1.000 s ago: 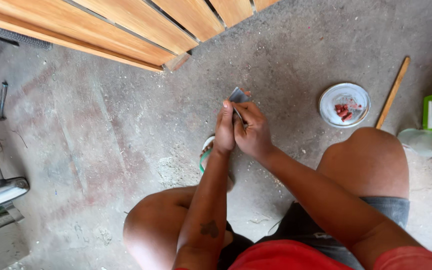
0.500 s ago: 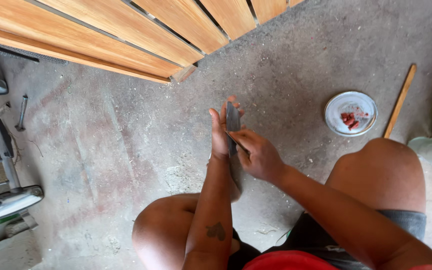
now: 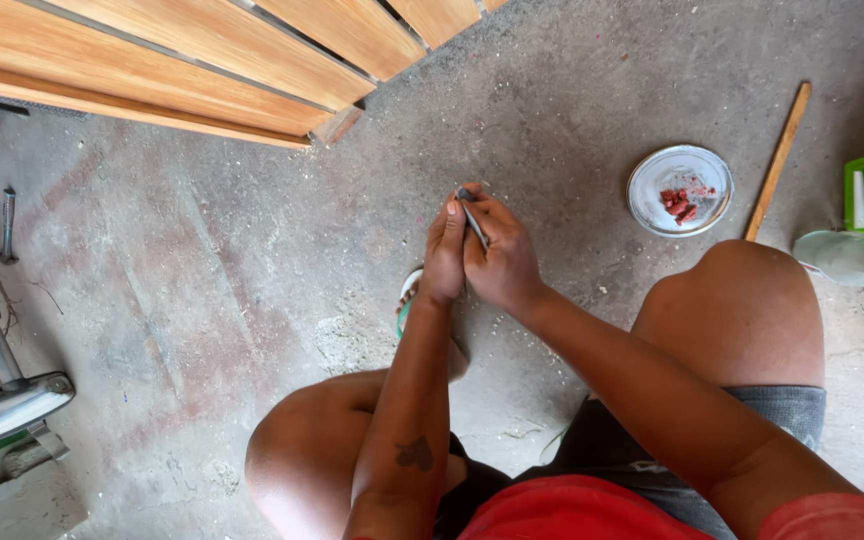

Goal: The person walks through a workshop carrying a small container and a stick, then sits on the floor to sand a piece of sandpaper against the concrete. They repeatedly rub the sandpaper on the floor and inspect it, then apply a brown paste from a bucket onto the sandpaper.

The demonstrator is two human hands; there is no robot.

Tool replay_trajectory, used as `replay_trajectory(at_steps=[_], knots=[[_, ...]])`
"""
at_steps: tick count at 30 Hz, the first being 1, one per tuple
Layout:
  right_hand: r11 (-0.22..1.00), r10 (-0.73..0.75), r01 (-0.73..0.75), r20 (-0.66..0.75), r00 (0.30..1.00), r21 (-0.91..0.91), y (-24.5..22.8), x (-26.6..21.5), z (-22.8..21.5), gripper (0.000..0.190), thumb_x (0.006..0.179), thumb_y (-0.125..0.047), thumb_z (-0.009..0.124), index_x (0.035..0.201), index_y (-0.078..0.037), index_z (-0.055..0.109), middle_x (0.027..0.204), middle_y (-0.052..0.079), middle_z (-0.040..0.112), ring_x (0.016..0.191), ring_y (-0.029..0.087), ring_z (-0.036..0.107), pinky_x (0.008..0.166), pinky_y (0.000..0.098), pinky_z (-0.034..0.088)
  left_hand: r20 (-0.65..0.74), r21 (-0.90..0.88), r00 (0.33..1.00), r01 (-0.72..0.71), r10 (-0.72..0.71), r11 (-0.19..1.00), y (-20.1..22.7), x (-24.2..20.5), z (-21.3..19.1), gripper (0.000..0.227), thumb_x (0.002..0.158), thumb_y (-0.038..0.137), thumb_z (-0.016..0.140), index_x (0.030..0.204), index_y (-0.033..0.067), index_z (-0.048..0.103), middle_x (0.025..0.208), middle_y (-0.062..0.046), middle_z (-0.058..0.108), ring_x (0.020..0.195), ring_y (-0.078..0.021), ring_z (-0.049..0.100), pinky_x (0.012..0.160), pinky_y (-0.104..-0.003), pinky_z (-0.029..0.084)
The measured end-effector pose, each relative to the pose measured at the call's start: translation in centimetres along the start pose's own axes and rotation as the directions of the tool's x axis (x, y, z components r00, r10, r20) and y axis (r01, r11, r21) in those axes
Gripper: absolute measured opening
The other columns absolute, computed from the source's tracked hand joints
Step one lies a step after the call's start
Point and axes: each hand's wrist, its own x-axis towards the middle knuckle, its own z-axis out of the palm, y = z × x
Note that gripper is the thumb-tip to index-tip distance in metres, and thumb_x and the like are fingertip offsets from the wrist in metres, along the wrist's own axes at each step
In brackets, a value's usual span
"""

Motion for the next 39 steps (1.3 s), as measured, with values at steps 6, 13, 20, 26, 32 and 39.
replay_trajectory(at_steps=[6, 13, 20, 26, 32, 39], knots=[[0.946, 0.323, -0.315, 0.23, 0.918, -0.071, 2.6, 3.1, -1.2, 0.014, 0.094, -0.003, 0.06, 0.098, 0.003, 0.072, 0.098, 0.021, 0.072, 0.085, 0.036, 0.07, 0.078, 0.0445, 0.055, -0.044, 0.298, 0.999, 0.032, -0.019, 0.954, -1.0, -0.7, 0.7, 0.057, 0.112, 0.039, 0.04, 0.155, 0.0011, 0.043, 0.155, -0.016, 0.051, 0.144, -0.0237, 0.047, 0.12, -0.034, 0.034], [0.996, -0.055, 0.082, 0.495, 0.867, -0.033, -2.3, -0.9, -2.5, 0.035, 0.089, -0.005, 0.064, 0.123, -0.002, 0.069, 0.102, 0.015, 0.069, 0.08, 0.025, 0.069, 0.064, 0.0341, 0.056, 0.001, -0.568, 0.997, -0.067, 0.082, 0.82, 2.5, 0.5, -1.2, 0.081, 0.105, 0.054, 0.059, 0.164, 0.0057, 0.033, 0.153, -0.023, 0.042, 0.13, -0.0361, 0.055, 0.104, -0.049, 0.045], [0.995, -0.07, 0.087, 0.266, 0.961, -0.054, -5.4, -2.8, -2.4, 0.035, 0.091, -0.004, 0.063, 0.125, 0.001, 0.067, 0.108, 0.015, 0.068, 0.09, 0.031, 0.071, 0.075, 0.0374, 0.058, 0.196, -0.377, 0.981, 0.073, 0.003, 0.923, 5.0, 1.8, -0.6, 0.089, 0.093, 0.05, 0.064, 0.158, -0.0056, 0.037, 0.149, -0.025, 0.056, 0.135, -0.0357, 0.058, 0.115, -0.044, 0.042], [0.994, 0.045, -0.032, 0.118, 0.992, -0.109, -2.1, -1.1, -1.9, 0.037, 0.091, 0.0, 0.06, 0.128, 0.004, 0.066, 0.11, 0.018, 0.066, 0.094, 0.036, 0.068, 0.079, 0.0425, 0.056, 0.177, -0.395, 0.983, 0.028, 0.046, 0.918, 2.0, 1.2, 1.3, 0.082, 0.095, 0.043, 0.063, 0.154, -0.0086, 0.043, 0.152, -0.021, 0.055, 0.14, -0.0317, 0.052, 0.123, -0.041, 0.036], [0.99, 0.103, -0.098, 0.047, 0.994, -0.104, 5.3, -0.4, 0.6, 0.034, 0.091, -0.001, 0.062, 0.124, 0.001, 0.069, 0.106, 0.019, 0.067, 0.089, 0.037, 0.068, 0.076, 0.0444, 0.055, 0.119, -0.437, 0.992, 0.023, 0.033, 0.899, -0.8, 0.7, 1.5, 0.077, 0.095, 0.038, 0.061, 0.155, -0.0081, 0.042, 0.156, -0.017, 0.05, 0.148, -0.0299, 0.042, 0.128, -0.041, 0.029], [0.997, -0.075, 0.077, 0.254, 0.964, 0.001, 0.3, 0.7, -1.8, 0.032, 0.089, 0.001, 0.058, 0.12, 0.0, 0.067, 0.105, 0.018, 0.066, 0.091, 0.036, 0.069, 0.077, 0.0425, 0.056, -0.009, -0.382, 0.984, -0.167, 0.176, 0.909, 0.7, 2.0, 1.0, 0.075, 0.095, 0.037, 0.059, 0.154, -0.0057, 0.042, 0.159, -0.016, 0.047, 0.153, -0.0277, 0.04, 0.131, -0.043, 0.026]])
